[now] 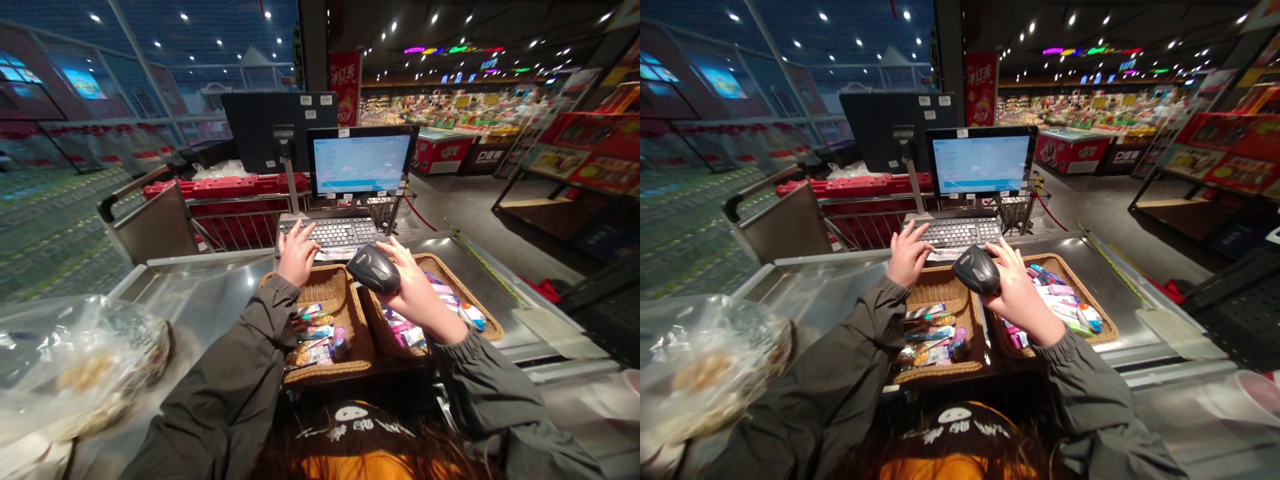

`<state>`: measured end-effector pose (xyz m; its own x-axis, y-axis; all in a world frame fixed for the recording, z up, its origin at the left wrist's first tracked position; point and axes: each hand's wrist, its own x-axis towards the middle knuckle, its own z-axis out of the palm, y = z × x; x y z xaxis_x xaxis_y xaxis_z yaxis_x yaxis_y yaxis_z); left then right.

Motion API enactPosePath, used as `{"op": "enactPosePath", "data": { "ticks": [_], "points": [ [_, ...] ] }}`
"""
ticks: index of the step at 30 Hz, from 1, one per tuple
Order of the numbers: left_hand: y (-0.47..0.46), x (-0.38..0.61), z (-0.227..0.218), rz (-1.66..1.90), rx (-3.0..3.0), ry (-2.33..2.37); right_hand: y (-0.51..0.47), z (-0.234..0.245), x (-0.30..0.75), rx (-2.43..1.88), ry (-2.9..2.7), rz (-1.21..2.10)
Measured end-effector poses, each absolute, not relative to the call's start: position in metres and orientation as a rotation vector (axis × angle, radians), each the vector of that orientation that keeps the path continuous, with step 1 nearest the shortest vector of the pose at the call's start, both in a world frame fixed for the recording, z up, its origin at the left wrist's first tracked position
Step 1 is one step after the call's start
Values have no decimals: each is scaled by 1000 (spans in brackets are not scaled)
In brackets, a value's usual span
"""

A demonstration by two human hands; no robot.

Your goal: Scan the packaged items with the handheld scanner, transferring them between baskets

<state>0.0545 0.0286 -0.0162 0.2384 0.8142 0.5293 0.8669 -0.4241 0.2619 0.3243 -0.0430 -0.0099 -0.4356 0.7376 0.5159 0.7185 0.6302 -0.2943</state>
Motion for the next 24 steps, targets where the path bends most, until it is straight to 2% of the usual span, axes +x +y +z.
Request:
{"op": "enactPosePath", "data": {
  "ticks": [16,24],
  "points": [
    [36,26,-77,-760,-2460,-1818,-32,-19,311,-1141,-2232,95],
    [38,25,-125,-619,-2555,-1997,-30,-21,308,-1135,-2221,111]
  ]
}}
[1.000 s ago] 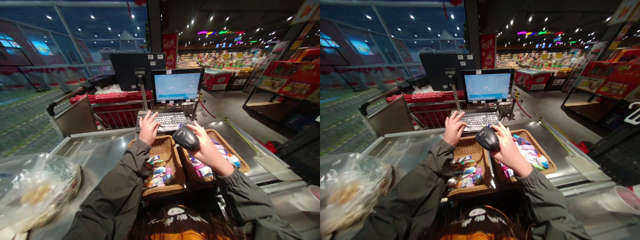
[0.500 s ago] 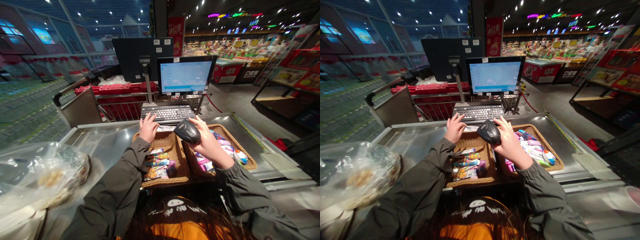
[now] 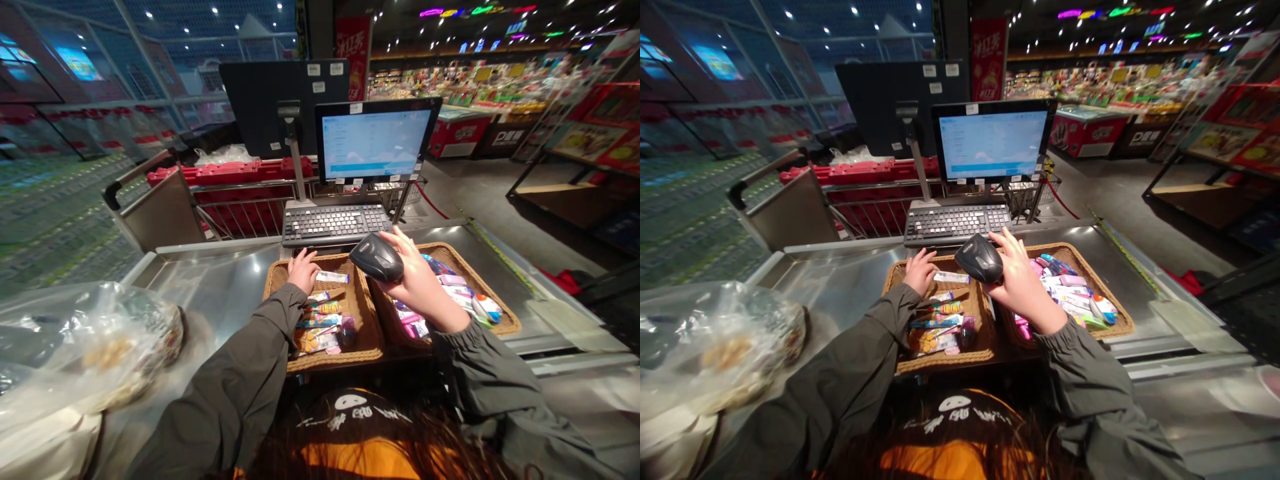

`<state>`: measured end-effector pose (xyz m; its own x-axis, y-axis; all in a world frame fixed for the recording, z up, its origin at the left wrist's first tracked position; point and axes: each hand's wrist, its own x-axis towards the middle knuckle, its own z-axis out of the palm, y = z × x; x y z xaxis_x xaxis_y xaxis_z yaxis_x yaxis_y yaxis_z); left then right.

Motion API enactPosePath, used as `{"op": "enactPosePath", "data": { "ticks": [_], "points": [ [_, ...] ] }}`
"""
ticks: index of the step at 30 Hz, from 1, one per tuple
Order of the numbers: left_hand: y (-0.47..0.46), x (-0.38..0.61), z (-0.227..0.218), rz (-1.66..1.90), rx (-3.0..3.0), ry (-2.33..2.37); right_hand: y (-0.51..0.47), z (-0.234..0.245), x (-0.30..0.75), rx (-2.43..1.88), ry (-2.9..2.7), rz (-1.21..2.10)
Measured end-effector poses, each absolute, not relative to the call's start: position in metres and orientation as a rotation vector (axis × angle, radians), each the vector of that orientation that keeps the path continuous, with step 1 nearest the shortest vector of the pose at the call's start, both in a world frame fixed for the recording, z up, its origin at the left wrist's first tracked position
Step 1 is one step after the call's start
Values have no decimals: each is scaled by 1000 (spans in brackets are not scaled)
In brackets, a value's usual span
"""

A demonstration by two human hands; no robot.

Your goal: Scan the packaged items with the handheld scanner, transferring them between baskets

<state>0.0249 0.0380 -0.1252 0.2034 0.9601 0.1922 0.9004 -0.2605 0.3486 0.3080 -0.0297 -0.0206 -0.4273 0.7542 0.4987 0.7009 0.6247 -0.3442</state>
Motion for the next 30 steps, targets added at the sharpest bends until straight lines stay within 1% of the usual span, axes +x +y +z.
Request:
{"op": "enactPosePath", "data": {
  "ticks": [8,13,19,24,30],
  "points": [
    [44,24,-171,403,2260,1796,-30,-21,306,-1132,-2231,102],
    [43,23,-189,363,2312,1777,-29,-21,309,-1115,-2217,87],
    [45,17,-207,212,2282,1816,-31,-18,314,-1112,-2207,72],
    [42,8,-206,95,2230,1832,-31,-19,321,-1142,-2196,68],
    [33,27,-182,41,2317,1702,-31,-19,344,-1194,-2192,72]
  ]
}}
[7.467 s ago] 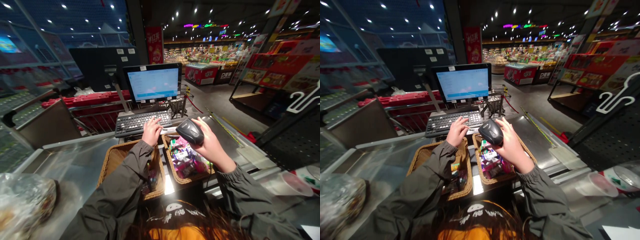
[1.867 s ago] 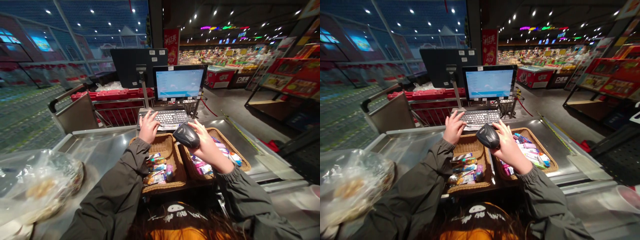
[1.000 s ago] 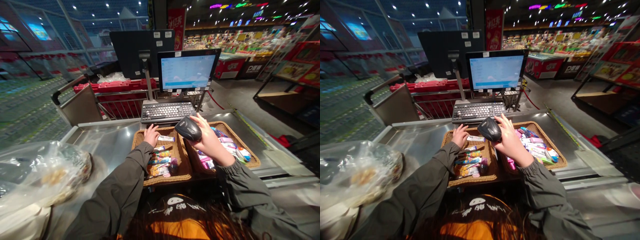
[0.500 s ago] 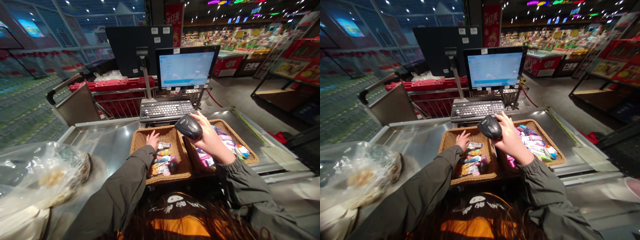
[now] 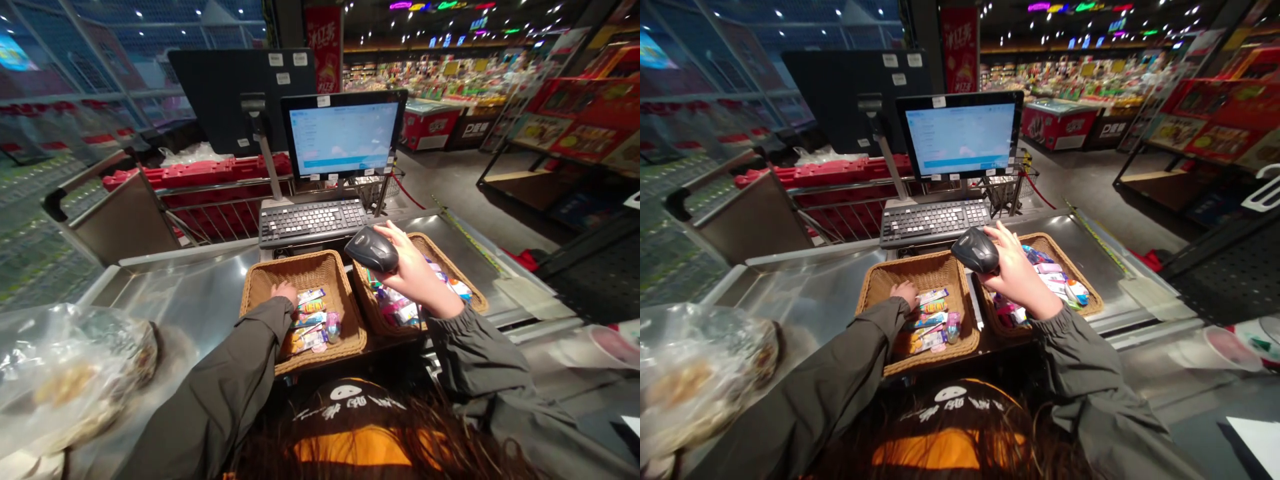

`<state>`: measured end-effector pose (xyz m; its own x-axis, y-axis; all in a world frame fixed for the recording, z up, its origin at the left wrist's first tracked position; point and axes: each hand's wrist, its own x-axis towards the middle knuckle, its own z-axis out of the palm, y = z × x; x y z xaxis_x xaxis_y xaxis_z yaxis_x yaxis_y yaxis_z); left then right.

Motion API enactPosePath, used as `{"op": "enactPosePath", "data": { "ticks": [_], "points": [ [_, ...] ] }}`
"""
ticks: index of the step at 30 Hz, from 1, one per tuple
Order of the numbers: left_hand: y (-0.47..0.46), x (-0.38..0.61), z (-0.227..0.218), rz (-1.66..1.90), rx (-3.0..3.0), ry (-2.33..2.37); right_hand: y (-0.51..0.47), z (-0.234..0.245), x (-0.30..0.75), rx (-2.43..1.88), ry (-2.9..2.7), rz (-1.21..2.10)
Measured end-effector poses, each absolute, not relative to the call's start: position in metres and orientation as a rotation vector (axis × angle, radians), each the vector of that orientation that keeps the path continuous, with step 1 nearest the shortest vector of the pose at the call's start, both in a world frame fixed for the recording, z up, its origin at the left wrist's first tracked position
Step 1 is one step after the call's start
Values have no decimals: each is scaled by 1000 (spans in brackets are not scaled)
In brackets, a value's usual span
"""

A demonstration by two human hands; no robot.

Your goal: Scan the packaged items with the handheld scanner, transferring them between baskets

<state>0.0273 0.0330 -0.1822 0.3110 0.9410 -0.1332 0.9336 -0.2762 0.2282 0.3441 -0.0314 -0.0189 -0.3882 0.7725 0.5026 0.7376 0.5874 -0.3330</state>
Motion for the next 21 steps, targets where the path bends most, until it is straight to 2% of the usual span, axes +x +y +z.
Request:
{"op": "enactPosePath", "data": {
  "ticks": [4,8,11,15,21],
  "points": [
    [34,73,-153,69,2451,1508,-31,-15,371,-1242,-2116,30],
    [25,142,-122,259,2622,1182,-31,-13,396,-1315,-2069,32],
    [13,192,-110,208,2688,1029,-34,-14,412,-1324,-2044,27],
    [1,236,-116,25,2761,905,-38,-16,429,-1322,-2026,32],
    [0,259,-135,-13,2688,920,-40,-21,443,-1335,-2021,71]
  ]
}}
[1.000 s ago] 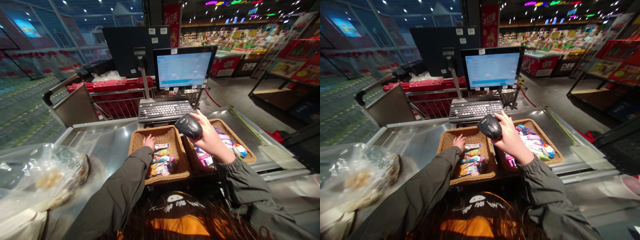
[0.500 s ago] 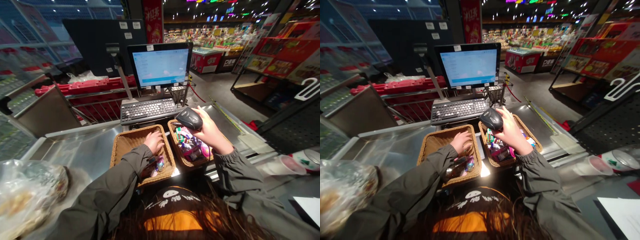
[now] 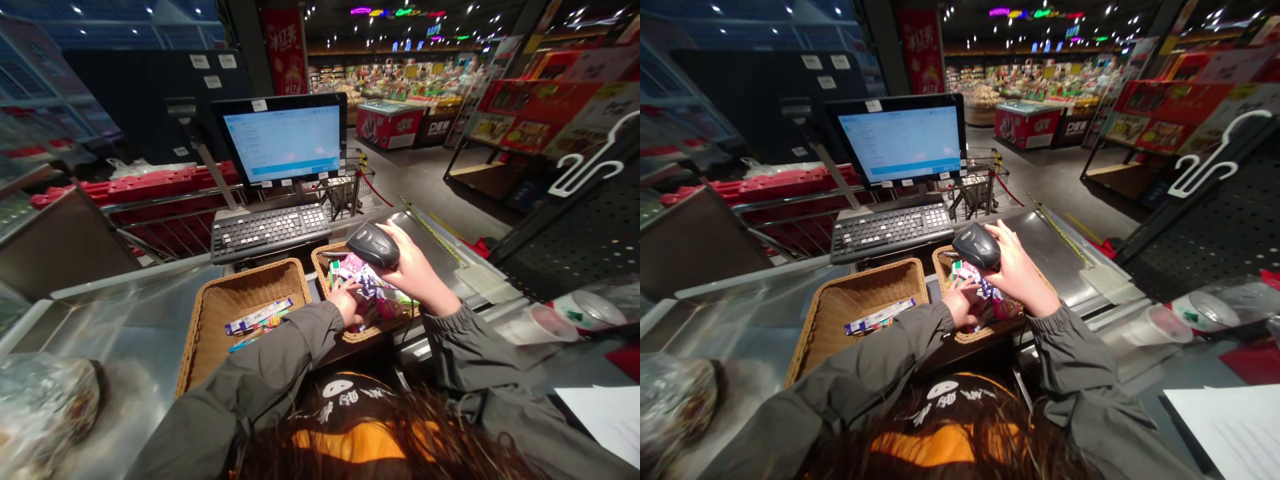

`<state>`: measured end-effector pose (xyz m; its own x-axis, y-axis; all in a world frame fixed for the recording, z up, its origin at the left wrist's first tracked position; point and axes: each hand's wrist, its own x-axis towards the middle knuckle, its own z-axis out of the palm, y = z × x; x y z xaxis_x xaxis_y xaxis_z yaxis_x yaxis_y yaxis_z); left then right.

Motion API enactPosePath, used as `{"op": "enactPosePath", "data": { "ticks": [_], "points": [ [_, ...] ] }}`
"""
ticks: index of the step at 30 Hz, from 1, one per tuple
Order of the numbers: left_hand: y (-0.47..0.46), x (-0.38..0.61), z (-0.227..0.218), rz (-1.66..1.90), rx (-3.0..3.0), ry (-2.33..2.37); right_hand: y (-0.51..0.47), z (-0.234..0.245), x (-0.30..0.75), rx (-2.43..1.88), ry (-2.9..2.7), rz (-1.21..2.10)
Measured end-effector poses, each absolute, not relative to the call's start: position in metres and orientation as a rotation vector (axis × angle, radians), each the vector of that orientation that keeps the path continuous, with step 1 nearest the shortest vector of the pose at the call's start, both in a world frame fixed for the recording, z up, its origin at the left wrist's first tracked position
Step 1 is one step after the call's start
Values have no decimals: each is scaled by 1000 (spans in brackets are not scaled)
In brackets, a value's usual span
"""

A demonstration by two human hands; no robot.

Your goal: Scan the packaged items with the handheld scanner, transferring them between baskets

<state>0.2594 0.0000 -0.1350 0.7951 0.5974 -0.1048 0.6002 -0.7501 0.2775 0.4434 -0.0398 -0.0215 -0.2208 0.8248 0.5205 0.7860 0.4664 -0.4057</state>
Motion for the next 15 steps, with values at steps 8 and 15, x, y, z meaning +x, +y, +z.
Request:
{"op": "enactPosePath", "data": {
  "ticks": [8,15],
  "points": [
    [6,220,-87,256,2774,1074,-40,-20,442,-1275,-1987,57],
    [12,133,-27,703,2872,1361,-47,-11,403,-1204,-2042,-146]
  ]
}}
